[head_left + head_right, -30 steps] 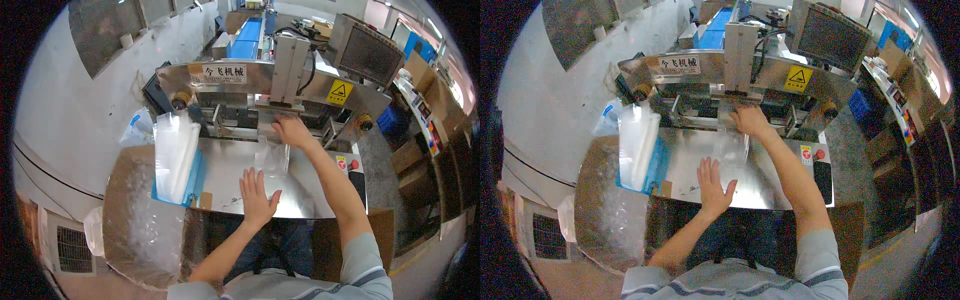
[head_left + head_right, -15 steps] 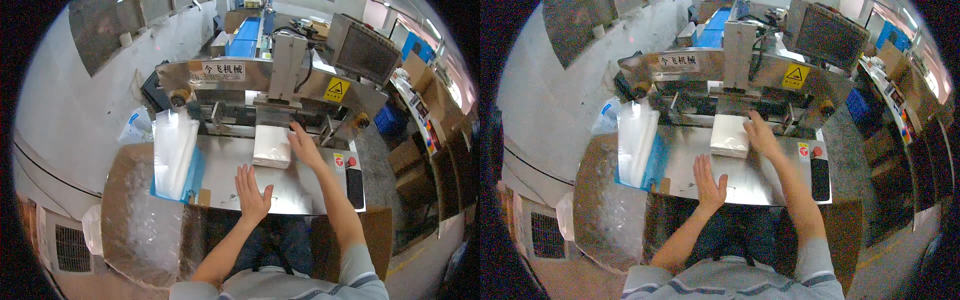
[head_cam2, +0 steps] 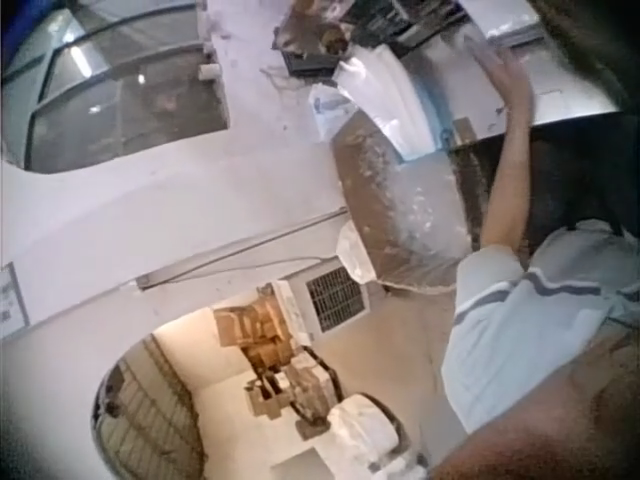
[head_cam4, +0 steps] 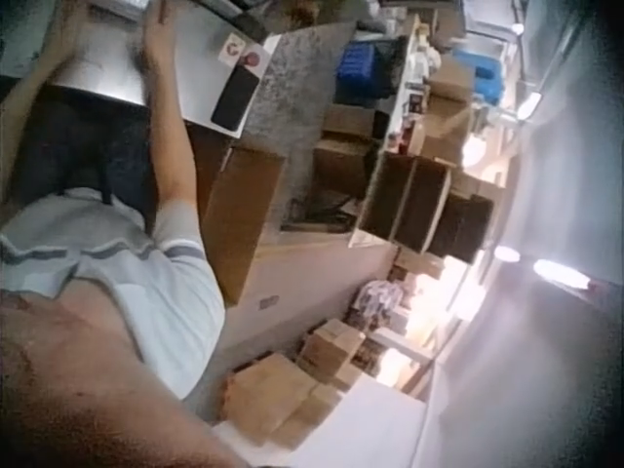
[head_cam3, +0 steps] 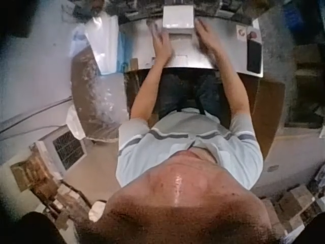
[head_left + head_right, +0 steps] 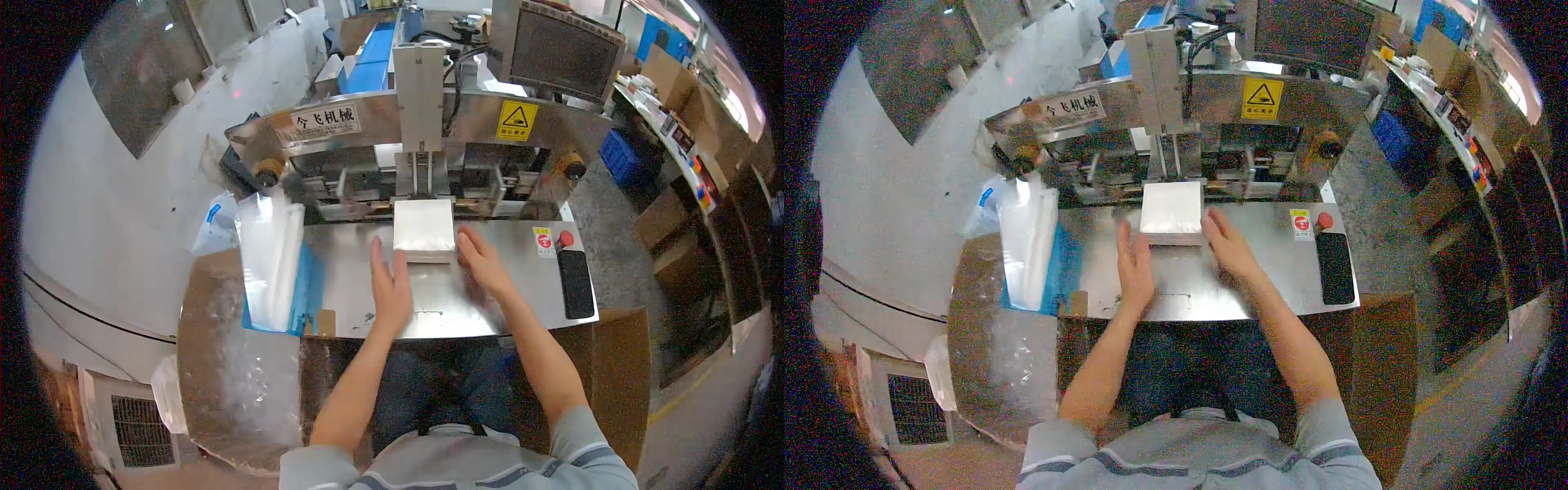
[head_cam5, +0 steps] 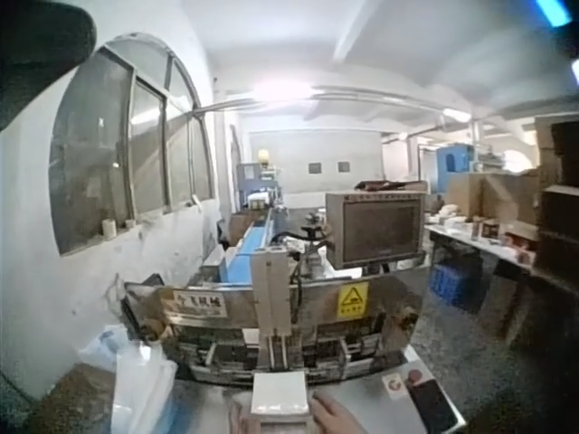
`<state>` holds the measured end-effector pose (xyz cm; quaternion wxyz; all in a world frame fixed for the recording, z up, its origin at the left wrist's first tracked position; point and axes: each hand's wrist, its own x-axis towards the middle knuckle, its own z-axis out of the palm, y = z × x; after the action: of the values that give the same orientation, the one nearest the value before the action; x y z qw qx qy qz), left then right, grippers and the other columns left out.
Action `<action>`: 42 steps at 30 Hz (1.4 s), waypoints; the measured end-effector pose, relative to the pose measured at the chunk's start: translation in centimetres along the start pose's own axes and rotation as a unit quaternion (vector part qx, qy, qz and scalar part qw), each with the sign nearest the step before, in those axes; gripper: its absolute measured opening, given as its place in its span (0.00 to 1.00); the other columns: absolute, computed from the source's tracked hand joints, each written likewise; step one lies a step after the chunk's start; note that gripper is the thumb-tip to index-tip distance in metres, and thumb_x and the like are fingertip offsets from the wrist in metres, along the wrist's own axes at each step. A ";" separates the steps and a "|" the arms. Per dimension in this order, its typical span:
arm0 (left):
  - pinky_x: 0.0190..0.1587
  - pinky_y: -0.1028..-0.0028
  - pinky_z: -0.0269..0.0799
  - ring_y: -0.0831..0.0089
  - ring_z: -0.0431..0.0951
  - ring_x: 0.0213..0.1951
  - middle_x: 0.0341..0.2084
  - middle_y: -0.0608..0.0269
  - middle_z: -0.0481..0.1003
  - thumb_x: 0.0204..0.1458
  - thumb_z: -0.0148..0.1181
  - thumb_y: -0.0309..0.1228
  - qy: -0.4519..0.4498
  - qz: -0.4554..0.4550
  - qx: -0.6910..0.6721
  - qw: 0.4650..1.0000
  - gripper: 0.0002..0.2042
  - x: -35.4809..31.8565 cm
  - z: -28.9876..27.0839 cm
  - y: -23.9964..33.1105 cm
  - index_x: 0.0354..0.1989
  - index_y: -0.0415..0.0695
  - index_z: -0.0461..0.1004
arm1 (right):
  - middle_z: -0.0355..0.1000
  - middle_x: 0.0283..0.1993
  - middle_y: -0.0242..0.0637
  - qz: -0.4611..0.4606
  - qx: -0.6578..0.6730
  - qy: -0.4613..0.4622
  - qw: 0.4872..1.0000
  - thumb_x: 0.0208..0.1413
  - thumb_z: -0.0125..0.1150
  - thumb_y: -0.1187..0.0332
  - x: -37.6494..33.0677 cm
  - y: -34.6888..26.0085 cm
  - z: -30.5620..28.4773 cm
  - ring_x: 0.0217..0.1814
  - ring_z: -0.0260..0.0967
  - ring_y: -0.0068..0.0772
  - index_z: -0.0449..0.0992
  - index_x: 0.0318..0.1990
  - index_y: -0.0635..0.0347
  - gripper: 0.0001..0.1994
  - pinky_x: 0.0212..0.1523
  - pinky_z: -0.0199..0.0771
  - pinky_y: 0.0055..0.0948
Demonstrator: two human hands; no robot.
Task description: Wrapping small boxes with plastic film using a machine and placing them into a larger container.
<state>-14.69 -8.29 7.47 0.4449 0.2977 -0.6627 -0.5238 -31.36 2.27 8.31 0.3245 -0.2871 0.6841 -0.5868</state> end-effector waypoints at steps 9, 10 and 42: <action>0.47 0.75 0.67 0.73 0.73 0.42 0.38 0.59 0.76 0.58 0.62 0.42 0.005 -0.111 -0.070 0.991 0.22 6.4 0.8 -2.0 0.49 0.33 0.72 | 0.66 0.65 0.51 0.000 0.007 0.004 1.000 0.63 0.53 0.45 1.5 -1.3 2.3 0.66 0.64 0.40 0.58 0.69 0.67 0.38 0.65 0.59 0.32; 0.47 0.75 0.67 0.73 0.73 0.42 0.38 0.59 0.76 0.58 0.62 0.42 0.002 -0.110 -0.070 0.991 0.22 6.0 1.0 -1.2 0.49 0.33 0.72 | 0.67 0.64 0.51 0.011 0.034 0.000 0.999 0.63 0.54 0.45 1.5 -0.8 2.3 0.64 0.66 0.41 0.59 0.68 0.67 0.37 0.65 0.60 0.33; 0.63 0.65 0.62 0.61 0.67 0.62 0.62 0.46 0.64 0.50 0.66 0.32 -0.418 -0.106 -0.136 0.892 0.42 -5.3 11.2 9.0 0.71 0.37 0.49 | 0.65 0.65 0.46 0.035 0.366 0.119 0.922 0.57 0.66 0.62 -19.5 -0.2 -14.3 0.63 0.67 0.36 0.55 0.68 0.67 0.36 0.63 0.67 0.37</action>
<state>-21.85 3.58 14.01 0.1048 0.0559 -0.6744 -0.7288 -30.34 26.17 12.09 0.3440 -0.0522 0.4646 -0.8143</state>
